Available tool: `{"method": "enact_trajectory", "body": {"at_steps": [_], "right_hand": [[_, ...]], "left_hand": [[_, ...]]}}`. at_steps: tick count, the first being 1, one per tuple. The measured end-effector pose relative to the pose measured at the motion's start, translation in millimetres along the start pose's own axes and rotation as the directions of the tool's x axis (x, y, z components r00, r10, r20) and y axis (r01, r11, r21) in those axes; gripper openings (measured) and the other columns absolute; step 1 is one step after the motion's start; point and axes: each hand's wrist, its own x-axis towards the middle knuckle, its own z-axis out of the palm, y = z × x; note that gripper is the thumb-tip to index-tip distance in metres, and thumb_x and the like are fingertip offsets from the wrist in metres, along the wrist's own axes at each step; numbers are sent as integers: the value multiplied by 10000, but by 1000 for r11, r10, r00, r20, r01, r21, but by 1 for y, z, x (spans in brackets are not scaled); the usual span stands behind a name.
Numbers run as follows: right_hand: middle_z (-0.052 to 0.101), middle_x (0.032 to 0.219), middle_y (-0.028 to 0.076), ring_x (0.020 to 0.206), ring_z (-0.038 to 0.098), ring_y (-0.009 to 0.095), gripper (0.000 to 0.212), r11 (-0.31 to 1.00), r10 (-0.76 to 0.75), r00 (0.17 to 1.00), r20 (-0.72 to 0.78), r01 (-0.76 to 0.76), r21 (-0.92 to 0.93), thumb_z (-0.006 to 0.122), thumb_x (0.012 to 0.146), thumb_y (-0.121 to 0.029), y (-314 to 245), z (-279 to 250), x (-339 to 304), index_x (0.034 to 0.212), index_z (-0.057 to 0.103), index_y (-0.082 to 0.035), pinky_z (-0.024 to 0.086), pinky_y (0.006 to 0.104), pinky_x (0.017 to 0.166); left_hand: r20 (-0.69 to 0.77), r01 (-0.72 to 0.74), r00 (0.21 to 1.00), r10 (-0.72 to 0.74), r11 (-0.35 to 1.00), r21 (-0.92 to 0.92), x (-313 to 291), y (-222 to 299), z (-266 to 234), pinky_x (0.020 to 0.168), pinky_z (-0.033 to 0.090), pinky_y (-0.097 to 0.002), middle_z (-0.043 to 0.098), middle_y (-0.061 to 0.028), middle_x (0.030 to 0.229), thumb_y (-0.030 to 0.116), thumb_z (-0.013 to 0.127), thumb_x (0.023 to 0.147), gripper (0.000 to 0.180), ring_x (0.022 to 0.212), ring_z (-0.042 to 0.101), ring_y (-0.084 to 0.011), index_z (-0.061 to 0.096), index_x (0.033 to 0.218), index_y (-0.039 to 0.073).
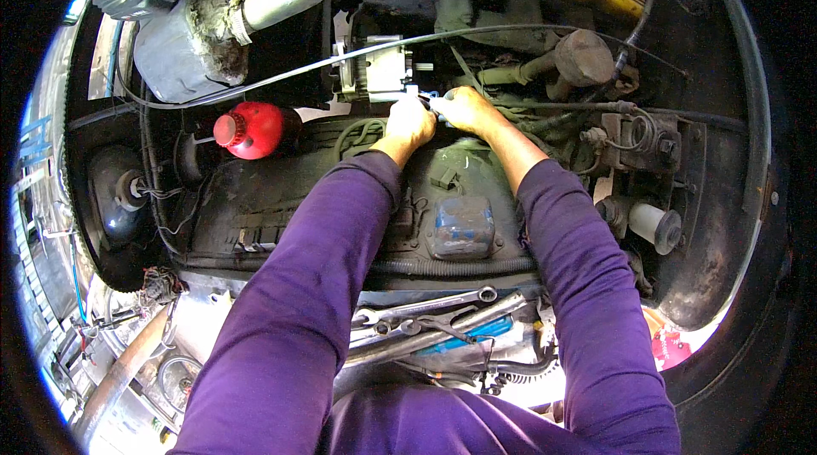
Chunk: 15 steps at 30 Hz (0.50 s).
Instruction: The person works on a vehicle engine, using a wrench to tighten or loosen a bolt on a component. They continue adjusting the part with both hands and a tool throughout the clip.
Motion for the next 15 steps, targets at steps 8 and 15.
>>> {"method": "enact_trajectory", "body": {"at_steps": [8,15], "right_hand": [[697,815,153,733,607,246,352,963,-16,1000,26,8,268,639,853,-347,-46,-55,-36,898,715,-6,496,380,717],[612,1128,165,1104,597,346,394,852,-461,856,-235,353,-386,658,825,-196,-147,-144,-234,1170,605,-13,463,402,970]], "left_hand": [[306,-436,894,327,791,429,26,-12,6,857,531,-390,701,-194,1065,299,557,908,325,989,677,-336,709,991,24],[144,-257,961,238,957,132,-73,26,-209,783,530,-427,704,-231,927,387,659,902,404,864,682,-386,721,999,0]]}}
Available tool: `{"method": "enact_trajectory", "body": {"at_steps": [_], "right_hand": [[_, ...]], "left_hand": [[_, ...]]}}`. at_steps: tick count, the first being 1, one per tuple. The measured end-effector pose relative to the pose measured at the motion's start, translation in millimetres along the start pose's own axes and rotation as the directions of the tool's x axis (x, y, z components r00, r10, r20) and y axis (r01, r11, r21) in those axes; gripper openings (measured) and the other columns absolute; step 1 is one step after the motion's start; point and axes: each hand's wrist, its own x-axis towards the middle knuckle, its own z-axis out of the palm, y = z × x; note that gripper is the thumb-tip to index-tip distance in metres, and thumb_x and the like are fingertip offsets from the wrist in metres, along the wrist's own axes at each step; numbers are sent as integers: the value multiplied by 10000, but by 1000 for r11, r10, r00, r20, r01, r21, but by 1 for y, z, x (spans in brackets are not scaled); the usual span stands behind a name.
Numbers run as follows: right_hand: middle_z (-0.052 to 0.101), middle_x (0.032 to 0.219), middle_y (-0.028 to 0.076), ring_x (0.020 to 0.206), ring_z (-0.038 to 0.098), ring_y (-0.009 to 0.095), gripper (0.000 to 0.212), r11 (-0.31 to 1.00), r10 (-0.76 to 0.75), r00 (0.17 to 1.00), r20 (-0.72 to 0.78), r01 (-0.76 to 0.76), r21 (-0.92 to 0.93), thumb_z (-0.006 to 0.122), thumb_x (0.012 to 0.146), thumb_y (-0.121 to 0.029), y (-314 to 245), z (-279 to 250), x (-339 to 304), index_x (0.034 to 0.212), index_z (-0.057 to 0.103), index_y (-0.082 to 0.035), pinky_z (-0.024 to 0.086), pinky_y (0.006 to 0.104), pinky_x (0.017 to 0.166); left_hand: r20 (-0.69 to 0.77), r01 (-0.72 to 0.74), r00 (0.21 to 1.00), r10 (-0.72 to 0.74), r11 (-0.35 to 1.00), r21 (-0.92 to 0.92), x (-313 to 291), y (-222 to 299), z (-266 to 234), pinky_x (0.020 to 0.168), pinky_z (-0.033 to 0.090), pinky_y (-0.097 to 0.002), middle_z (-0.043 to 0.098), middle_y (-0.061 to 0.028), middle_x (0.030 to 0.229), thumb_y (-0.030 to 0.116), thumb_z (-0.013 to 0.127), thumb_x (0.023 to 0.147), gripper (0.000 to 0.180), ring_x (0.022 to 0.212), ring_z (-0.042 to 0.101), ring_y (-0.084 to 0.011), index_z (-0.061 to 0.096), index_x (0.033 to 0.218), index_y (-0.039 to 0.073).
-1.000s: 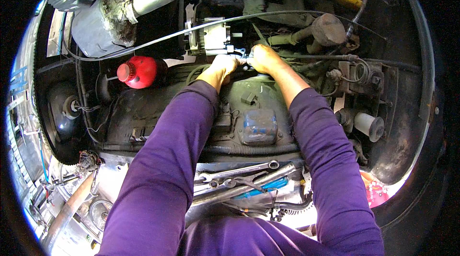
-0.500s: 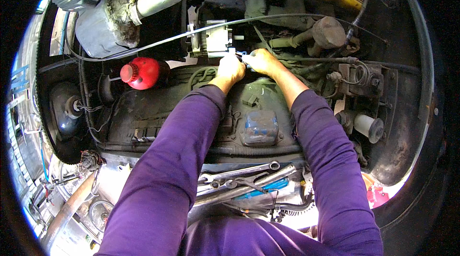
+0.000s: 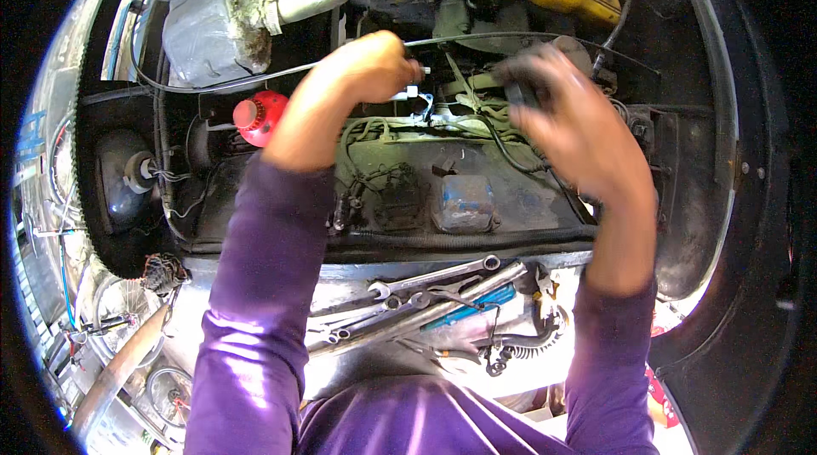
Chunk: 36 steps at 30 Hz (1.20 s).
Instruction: The person works on a vehicle engine, using a wrench to tighten or loosen a bolt on a component. They continue adjusting the part with both hands and a tool throughout the clip.
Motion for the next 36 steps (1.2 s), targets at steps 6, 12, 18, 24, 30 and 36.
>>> {"method": "enact_trajectory", "body": {"at_steps": [6,12,18,24,30,36], "right_hand": [[550,847,67,815,600,228,262,961,-274,895,351,245,127,658,782,-233,-155,52,-138,1009,665,-103,487,382,685],[560,845,45,800,596,198,162,974,-188,863,468,225,-24,642,775,-240,-167,104,-176,892,646,-127,442,345,695],[610,924,169,869,619,375,295,962,-124,992,-13,117,-246,704,821,-206,-85,58,-86,1050,630,-36,507,455,754],[609,1236,289,1184,582,383,518,942,293,864,410,-187,-277,676,855,-253,72,162,99,1273,576,36,469,409,1001],[722,1006,166,871,677,212,399,831,323,739,591,-520,196,738,794,-130,140,245,148,1164,677,9,522,340,797],[723,1009,140,866,673,190,428,923,9,802,597,-236,303,765,770,-78,172,246,157,1179,668,1,530,332,807]], "left_hand": [[-835,-572,548,-53,704,-420,-117,11,-25,782,519,-297,731,-147,912,149,642,883,243,823,689,-173,682,1040,-31],[-851,-700,429,-302,485,-524,-94,-3,0,767,510,-263,724,-94,908,30,625,842,209,809,642,-115,672,1029,-51],[-910,-673,209,-357,623,-399,-55,-20,8,789,513,-329,692,-127,909,6,609,801,240,826,656,-234,662,1033,-21],[-991,-571,-113,-66,821,10,-37,-19,20,756,523,-326,655,-119,972,-25,637,772,349,845,648,-244,634,1120,-1],[-995,-527,-25,-97,847,-70,-40,-16,26,838,530,-289,685,-125,1070,-10,666,879,319,905,656,-179,628,1193,-53],[-969,-606,69,-239,762,-231,-38,-15,27,734,544,-264,685,-123,1031,-26,662,881,311,804,650,-157,630,1189,-41]]}}
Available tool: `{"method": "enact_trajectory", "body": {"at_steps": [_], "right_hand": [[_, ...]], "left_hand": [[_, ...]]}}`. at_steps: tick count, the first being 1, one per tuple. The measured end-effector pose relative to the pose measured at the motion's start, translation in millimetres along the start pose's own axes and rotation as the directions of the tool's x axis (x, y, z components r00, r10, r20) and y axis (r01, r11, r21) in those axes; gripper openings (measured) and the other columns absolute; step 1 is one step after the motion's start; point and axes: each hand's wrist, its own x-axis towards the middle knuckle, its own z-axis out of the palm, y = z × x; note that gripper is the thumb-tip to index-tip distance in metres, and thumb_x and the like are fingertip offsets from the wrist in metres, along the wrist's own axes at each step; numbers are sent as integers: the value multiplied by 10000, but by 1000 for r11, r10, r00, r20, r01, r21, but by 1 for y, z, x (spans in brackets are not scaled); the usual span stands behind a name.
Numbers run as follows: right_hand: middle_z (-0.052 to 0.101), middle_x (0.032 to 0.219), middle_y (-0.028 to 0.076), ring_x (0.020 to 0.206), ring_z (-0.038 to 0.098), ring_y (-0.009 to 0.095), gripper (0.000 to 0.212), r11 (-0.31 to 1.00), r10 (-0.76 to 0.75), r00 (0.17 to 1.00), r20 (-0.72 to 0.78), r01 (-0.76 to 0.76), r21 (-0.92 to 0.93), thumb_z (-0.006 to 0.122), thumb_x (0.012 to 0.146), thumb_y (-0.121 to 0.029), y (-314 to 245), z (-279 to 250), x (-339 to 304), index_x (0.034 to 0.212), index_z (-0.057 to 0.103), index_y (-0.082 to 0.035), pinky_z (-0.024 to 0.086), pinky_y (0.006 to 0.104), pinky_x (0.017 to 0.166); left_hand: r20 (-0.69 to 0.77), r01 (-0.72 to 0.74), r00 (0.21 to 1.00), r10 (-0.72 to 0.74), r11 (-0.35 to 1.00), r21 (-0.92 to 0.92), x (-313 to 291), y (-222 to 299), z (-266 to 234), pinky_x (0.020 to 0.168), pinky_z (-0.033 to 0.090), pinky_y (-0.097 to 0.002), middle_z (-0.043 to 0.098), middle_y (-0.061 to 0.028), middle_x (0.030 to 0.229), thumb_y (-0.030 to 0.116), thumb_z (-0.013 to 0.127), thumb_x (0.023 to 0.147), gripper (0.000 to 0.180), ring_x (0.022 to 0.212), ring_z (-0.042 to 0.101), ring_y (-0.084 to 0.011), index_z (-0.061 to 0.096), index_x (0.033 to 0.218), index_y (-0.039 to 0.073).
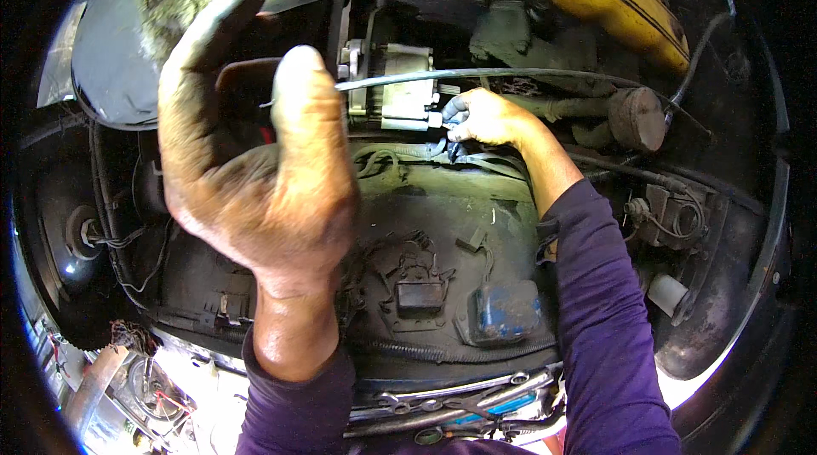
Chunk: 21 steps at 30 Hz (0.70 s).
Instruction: The person works on a vehicle engine, using a wrench to tighten or loosen a bolt on a component. They continue adjusting the part with both hands and a tool throughout the clip.
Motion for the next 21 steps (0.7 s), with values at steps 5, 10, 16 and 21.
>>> {"method": "enact_trajectory", "body": {"at_steps": [5,10,16,21], "right_hand": [[716,935,197,833,689,284,394,966,256,966,-36,-257,-29,598,754,-66,21,-11,-3,1139,671,-19,544,398,779],[684,758,196,646,607,323,199,950,218,972,87,-191,-246,545,753,-44,20,25,13,873,700,-14,470,443,606],[672,736,96,671,599,176,134,989,149,989,3,-149,-4,598,774,-55,43,35,14,843,713,-45,462,356,569],[665,759,93,697,615,201,137,876,258,963,72,-265,404,621,739,-9,54,38,17,853,694,-28,476,359,608]], "left_hand": [[77,95,992,-98,995,43,-8,8,2,757,532,-250,679,-105,1045,-34,639,888,345,836,637,-142,619,1232,-32],[119,25,992,-34,997,77,-13,6,9,769,521,-250,677,-117,1079,-29,642,886,350,832,635,-138,618,1235,-35],[148,13,989,-19,999,41,-12,5,6,840,507,-271,683,-125,1101,-36,668,871,344,916,636,-162,633,1214,-35],[126,-48,991,45,999,19,-8,-3,3,924,492,-295,682,-113,1115,-32,682,868,345,988,640,-175,623,1208,-36]]}}
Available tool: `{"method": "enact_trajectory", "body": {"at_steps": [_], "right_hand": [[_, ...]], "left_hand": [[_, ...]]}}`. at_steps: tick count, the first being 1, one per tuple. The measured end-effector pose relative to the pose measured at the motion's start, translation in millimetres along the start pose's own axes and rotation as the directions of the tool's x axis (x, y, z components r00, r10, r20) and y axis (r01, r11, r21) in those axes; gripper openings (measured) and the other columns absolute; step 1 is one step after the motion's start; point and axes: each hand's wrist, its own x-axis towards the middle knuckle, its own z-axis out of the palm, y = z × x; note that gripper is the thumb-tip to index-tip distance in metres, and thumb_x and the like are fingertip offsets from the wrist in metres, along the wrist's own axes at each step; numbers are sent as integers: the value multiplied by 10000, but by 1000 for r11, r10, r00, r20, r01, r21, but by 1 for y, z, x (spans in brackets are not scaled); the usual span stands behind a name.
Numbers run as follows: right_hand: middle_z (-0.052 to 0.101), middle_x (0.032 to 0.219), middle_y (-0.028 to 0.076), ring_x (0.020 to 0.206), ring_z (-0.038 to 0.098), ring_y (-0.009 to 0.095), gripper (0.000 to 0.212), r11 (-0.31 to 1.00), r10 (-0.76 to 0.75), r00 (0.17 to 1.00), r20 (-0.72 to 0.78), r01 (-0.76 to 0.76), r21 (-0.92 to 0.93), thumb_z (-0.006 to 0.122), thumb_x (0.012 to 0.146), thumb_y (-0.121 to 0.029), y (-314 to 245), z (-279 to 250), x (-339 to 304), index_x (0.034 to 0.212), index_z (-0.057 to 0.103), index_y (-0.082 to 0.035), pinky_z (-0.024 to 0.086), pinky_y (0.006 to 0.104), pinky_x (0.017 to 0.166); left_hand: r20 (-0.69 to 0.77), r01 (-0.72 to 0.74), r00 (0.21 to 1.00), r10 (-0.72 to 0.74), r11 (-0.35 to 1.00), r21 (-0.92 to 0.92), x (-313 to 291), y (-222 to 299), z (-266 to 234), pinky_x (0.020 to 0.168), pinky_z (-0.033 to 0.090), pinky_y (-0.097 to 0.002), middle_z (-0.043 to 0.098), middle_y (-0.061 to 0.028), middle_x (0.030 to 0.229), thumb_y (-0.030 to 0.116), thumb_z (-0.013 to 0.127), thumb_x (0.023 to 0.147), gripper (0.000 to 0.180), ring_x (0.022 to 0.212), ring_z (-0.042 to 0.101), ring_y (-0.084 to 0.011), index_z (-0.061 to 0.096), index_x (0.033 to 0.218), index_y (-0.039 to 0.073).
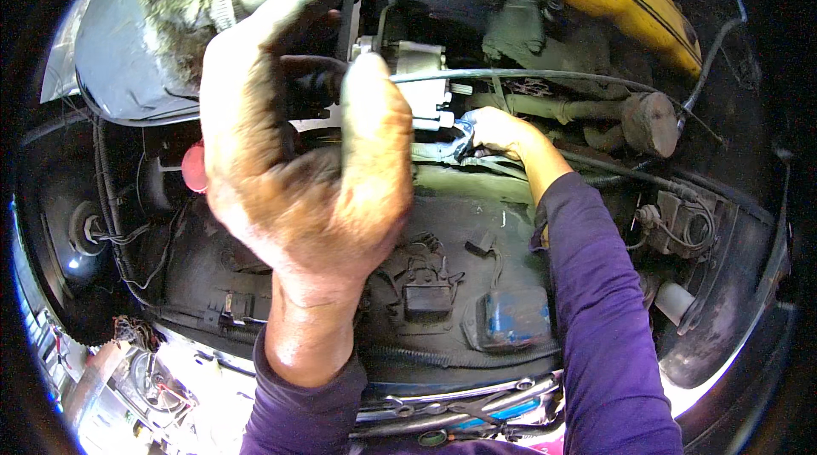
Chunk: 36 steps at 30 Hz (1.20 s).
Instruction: The person works on a vehicle engine, using a wrench to tighten or loosen a bolt on a component. They continue adjusting the part with both hands and a tool throughout the clip.
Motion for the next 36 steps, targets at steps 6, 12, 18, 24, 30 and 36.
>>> {"method": "enact_trajectory", "body": {"at_steps": [6,12,18,24,30,36], "right_hand": [[664,782,212,748,650,336,109,840,-278,954,-110,186,-510,611,728,-15,5,6,19,830,633,17,499,418,644],[655,821,248,808,662,373,138,779,-455,891,1,399,-483,634,681,-6,-1,23,10,811,609,36,515,429,679],[674,989,289,986,659,435,311,731,-319,935,-152,141,-668,641,798,-153,-22,48,-5,1035,605,46,540,463,822],[687,879,236,741,655,333,249,816,-253,961,-108,153,-557,647,769,-118,-18,22,-8,952,656,51,523,418,664],[692,869,87,632,593,146,459,966,-39,992,-121,68,251,704,775,-105,-1,-4,0,1216,645,10,488,280,542],[702,918,29,706,569,127,270,998,-58,995,-76,58,-8,694,817,-209,-5,-7,3,1052,751,-90,464,294,588]], "left_hand": [[16,56,998,-56,998,20,1,0,-6,934,487,-293,683,-107,1113,-44,681,864,334,1005,639,-168,626,1193,-41],[5,98,995,-98,994,-48,2,2,-4,933,482,-285,685,-95,1111,-38,692,853,331,1006,635,-160,640,1180,-36],[-1,105,994,-106,989,-107,0,4,1,902,485,-271,688,-79,1083,-26,691,862,300,966,629,-143,655,1160,-26],[8,160,987,-160,976,-145,0,7,1,909,489,-274,692,-82,1080,-39,698,855,311,963,636,-148,654,1162,-37],[53,227,973,-223,968,-108,2,5,-3,932,493,-285,693,-98,1099,-45,695,855,323,993,644,-158,649,1174,-45],[39,206,978,-203,969,-139,1,6,-1,940,487,-286,682,-104,1117,-31,686,869,298,1006,635,-159,649,1164,-49]]}}
